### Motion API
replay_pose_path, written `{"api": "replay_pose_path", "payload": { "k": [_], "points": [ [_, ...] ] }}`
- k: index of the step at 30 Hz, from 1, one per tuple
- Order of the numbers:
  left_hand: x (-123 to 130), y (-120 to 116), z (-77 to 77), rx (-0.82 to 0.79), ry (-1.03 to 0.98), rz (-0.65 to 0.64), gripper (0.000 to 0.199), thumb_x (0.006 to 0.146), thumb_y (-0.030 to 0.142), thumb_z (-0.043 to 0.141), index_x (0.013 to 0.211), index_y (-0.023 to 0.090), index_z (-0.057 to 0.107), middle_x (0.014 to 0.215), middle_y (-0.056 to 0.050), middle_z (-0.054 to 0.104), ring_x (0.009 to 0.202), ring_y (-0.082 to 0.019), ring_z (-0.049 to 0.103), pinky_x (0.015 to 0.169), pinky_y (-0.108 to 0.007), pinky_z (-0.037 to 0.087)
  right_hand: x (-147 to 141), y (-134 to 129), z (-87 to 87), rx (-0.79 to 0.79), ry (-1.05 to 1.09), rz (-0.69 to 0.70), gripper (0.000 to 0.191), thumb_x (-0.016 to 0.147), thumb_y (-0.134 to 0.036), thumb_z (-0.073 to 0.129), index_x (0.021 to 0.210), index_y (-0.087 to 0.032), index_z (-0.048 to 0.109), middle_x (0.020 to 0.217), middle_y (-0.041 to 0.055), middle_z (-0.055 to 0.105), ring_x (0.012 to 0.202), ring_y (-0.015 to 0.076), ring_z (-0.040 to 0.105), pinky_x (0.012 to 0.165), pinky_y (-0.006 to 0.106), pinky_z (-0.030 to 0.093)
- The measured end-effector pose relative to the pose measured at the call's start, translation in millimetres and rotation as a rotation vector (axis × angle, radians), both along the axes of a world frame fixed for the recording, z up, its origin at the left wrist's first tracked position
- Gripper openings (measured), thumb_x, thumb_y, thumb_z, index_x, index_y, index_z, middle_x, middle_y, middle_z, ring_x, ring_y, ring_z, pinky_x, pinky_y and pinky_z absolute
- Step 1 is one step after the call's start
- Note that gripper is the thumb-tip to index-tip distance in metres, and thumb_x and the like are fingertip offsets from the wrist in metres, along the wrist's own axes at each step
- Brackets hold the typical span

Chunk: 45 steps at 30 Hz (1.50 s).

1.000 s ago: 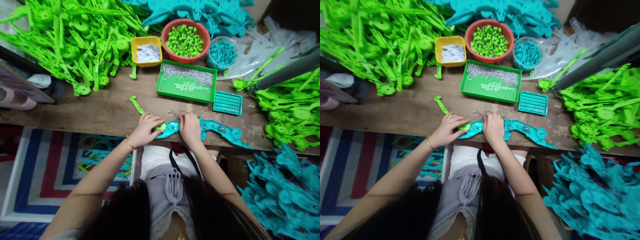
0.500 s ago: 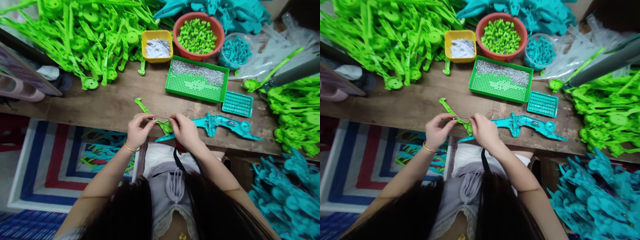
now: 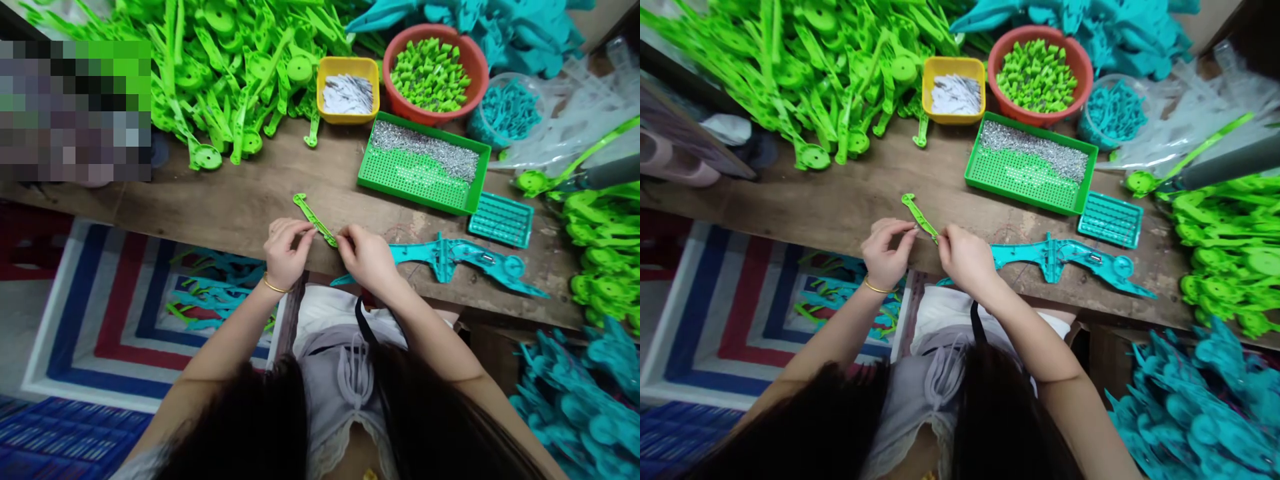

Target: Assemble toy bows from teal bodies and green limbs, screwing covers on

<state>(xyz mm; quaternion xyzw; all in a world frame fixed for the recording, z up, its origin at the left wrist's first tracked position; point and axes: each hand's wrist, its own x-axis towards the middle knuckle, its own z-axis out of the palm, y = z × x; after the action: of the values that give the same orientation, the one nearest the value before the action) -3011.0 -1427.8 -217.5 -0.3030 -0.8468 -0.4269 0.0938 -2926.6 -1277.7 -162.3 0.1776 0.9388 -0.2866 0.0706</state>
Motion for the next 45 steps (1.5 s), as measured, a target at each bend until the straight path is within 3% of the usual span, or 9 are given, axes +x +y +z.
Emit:
{"api": "replay_pose_path", "payload": {
  "k": [5, 13, 19, 26, 29, 35, 39, 45],
  "points": [
    [-11, -2, 0.1, -0.079, 0.128, -0.058, 0.015, 0.093, 0.027, 0.054, 0.085, 0.021, 0.064, 0.083, -0.005, 0.072, 0.085, -0.020, 0.067, 0.090, -0.042, 0.049, -4, -3, -4.4, -0.034, 0.014, -0.018, 0.018, 0.097, -0.029, 0.046, 0.092, -0.021, 0.061, 0.087, 0.0054, 0.073, 0.079, 0.0201, 0.068, 0.065, 0.027, 0.038],
    [-28, 3, -9.8, 0.120, -0.074, -0.065, 0.013, 0.090, 0.032, 0.061, 0.097, 0.025, 0.069, 0.091, -0.005, 0.075, 0.084, -0.020, 0.071, 0.080, -0.038, 0.059, -16, -4, -7.8, -0.038, 0.074, -0.041, 0.015, 0.096, -0.026, 0.048, 0.091, -0.021, 0.062, 0.087, 0.0044, 0.075, 0.078, 0.0186, 0.070, 0.062, 0.026, 0.036],
    [-31, 3, -13.9, 0.136, -0.077, -0.062, 0.015, 0.091, 0.030, 0.060, 0.094, 0.024, 0.073, 0.090, -0.004, 0.076, 0.082, -0.018, 0.072, 0.079, -0.035, 0.059, -17, -2, -6.5, -0.064, 0.043, -0.072, 0.018, 0.097, -0.026, 0.046, 0.094, -0.021, 0.063, 0.090, 0.0046, 0.075, 0.081, 0.0180, 0.070, 0.065, 0.025, 0.038],
    [-39, -3, -13.0, -0.086, 0.127, -0.060, 0.017, 0.092, 0.028, 0.060, 0.091, 0.020, 0.075, 0.087, -0.005, 0.074, 0.084, -0.018, 0.066, 0.083, -0.036, 0.050, -19, 9, 3.2, 0.029, -0.072, -0.173, 0.025, 0.096, -0.035, 0.048, 0.109, -0.019, 0.063, 0.099, 0.0079, 0.075, 0.091, 0.0246, 0.070, 0.072, 0.030, 0.042],
    [-39, -2, -15.1, -0.183, 0.166, -0.065, 0.016, 0.091, 0.025, 0.060, 0.090, 0.019, 0.074, 0.085, -0.005, 0.072, 0.082, -0.019, 0.064, 0.082, -0.036, 0.047, -18, 9, 5.7, -0.039, -0.065, -0.158, 0.022, 0.095, -0.032, 0.050, 0.105, -0.020, 0.065, 0.096, 0.0059, 0.075, 0.090, 0.0227, 0.070, 0.073, 0.030, 0.043],
    [-36, 2, -13.8, -0.224, 0.191, -0.112, 0.013, 0.090, 0.020, 0.060, 0.088, 0.017, 0.073, 0.083, -0.005, 0.071, 0.080, -0.019, 0.063, 0.081, -0.035, 0.043, -5, -4, 6.8, -0.196, 0.053, -0.071, 0.018, 0.092, -0.025, 0.054, 0.103, -0.021, 0.068, 0.096, 0.0027, 0.074, 0.086, 0.0182, 0.069, 0.074, 0.027, 0.046],
    [-35, 5, -8.6, -0.293, 0.216, -0.116, 0.013, 0.090, 0.019, 0.060, 0.086, 0.018, 0.072, 0.082, -0.004, 0.070, 0.079, -0.020, 0.062, 0.082, -0.036, 0.041, 5, -12, 1.9, -0.051, 0.111, -0.022, 0.023, 0.096, -0.027, 0.051, 0.108, -0.021, 0.069, 0.101, 0.0053, 0.072, 0.094, 0.0198, 0.068, 0.076, 0.028, 0.047],
    [-29, 6, -0.3, -0.402, 0.219, -0.078, 0.016, 0.091, 0.020, 0.055, 0.088, 0.019, 0.071, 0.086, -0.005, 0.071, 0.083, -0.022, 0.062, 0.085, -0.038, 0.040, 12, -14, -6.8, 0.138, 0.153, 0.016, 0.030, 0.100, -0.031, 0.043, 0.110, -0.022, 0.069, 0.099, 0.0062, 0.071, 0.087, 0.0190, 0.068, 0.069, 0.028, 0.046]
  ]
}}
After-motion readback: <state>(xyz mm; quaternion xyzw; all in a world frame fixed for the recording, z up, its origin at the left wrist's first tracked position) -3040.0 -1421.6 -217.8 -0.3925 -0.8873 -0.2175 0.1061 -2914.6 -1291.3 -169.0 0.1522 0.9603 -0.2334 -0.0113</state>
